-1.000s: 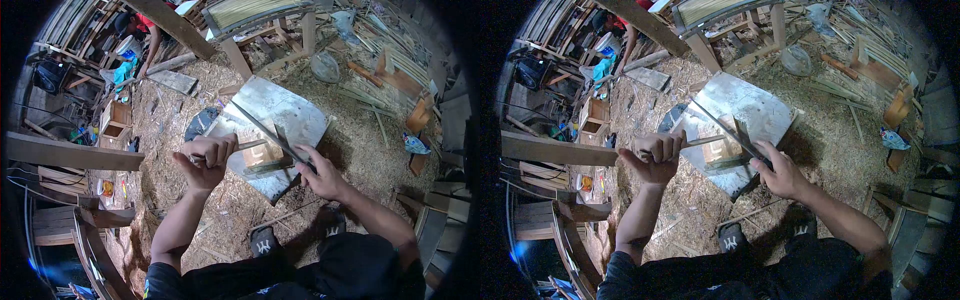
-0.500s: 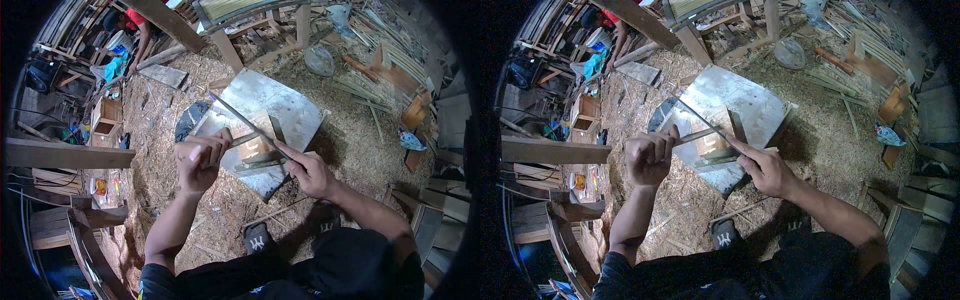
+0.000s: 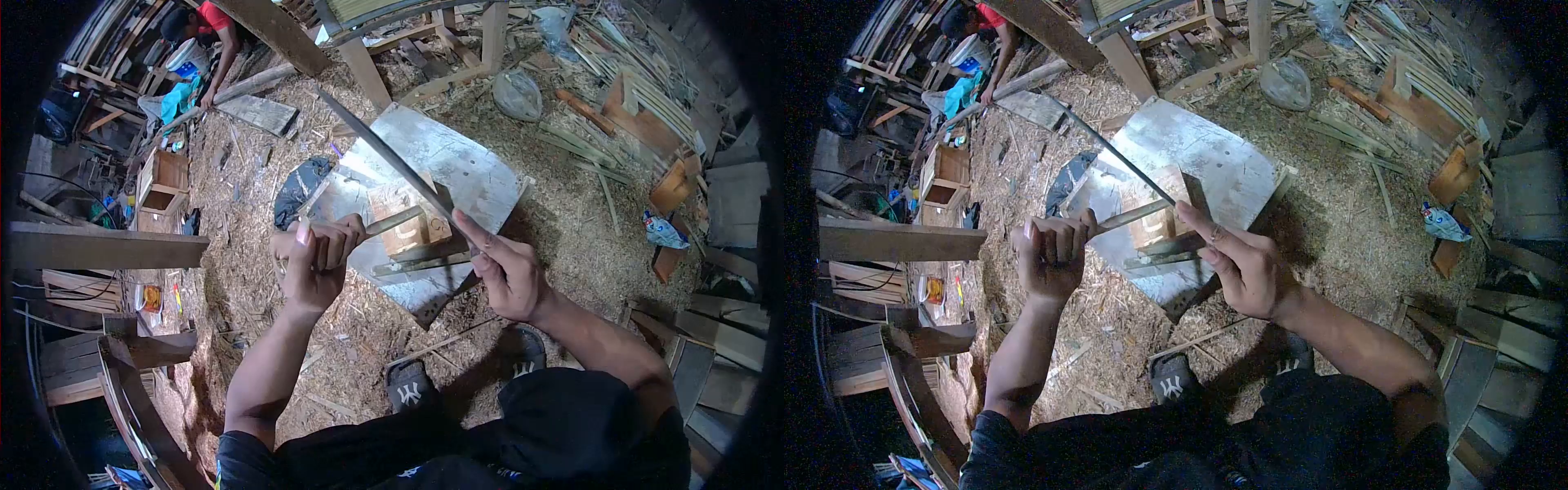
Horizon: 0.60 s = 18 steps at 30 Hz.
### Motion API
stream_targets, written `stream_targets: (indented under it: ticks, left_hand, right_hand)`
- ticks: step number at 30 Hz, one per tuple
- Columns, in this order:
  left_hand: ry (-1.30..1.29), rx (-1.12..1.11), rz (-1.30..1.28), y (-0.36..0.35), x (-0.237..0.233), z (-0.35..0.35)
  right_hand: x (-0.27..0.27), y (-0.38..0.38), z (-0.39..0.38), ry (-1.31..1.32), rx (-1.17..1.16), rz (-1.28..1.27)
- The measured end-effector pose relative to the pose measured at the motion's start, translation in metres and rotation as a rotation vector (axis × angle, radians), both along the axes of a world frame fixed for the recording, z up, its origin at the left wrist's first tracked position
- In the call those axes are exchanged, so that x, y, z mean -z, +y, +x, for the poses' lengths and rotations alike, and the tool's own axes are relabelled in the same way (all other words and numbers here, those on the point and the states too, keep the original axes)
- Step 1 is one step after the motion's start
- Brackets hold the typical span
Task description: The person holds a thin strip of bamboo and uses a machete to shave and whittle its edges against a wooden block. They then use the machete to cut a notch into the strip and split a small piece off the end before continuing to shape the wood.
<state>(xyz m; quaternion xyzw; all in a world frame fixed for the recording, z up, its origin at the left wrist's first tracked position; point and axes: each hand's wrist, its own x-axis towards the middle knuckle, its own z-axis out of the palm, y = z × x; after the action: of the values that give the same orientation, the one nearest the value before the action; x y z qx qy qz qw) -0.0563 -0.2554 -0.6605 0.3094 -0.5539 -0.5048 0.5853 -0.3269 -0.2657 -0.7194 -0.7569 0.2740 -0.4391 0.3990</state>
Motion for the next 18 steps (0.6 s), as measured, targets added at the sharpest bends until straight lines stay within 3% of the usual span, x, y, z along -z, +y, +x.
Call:
stream_targets:
  ticks: [2, 5, 11, 13, 14, 16, 18]
  left_hand:
    - [0.043, -0.020, 0.011, 0.001, 0.002, -0.002]
    - [0.083, -0.035, 0.020, -0.002, 0.007, -0.003]
    - [0.086, -0.059, 0.041, 0.002, 0.006, -0.007]
    - [0.085, -0.078, 0.036, 0.003, 0.009, -0.009]
    - [0.102, -0.094, 0.034, 0.003, 0.011, -0.009]
    - [0.120, -0.108, 0.032, 0.005, 0.012, -0.010]
    - [0.121, -0.127, 0.007, 0.005, 0.010, -0.013]
  right_hand:
    - [0.006, 0.002, 0.000, 0.264, -0.118, 0.280]
    - [0.007, 0.007, -0.001, 0.306, -0.054, 0.329]
    - [0.002, 0.002, -0.008, 0.224, -0.024, 0.088]
    - [0.004, 0.006, -0.007, -0.027, 0.013, 0.057]
    - [0.004, 0.007, -0.005, -0.024, 0.010, 0.061]
    - [0.001, 0.008, -0.002, 0.368, -0.104, 0.216]
    - [-0.005, 0.006, -0.007, 0.398, -0.088, 0.279]
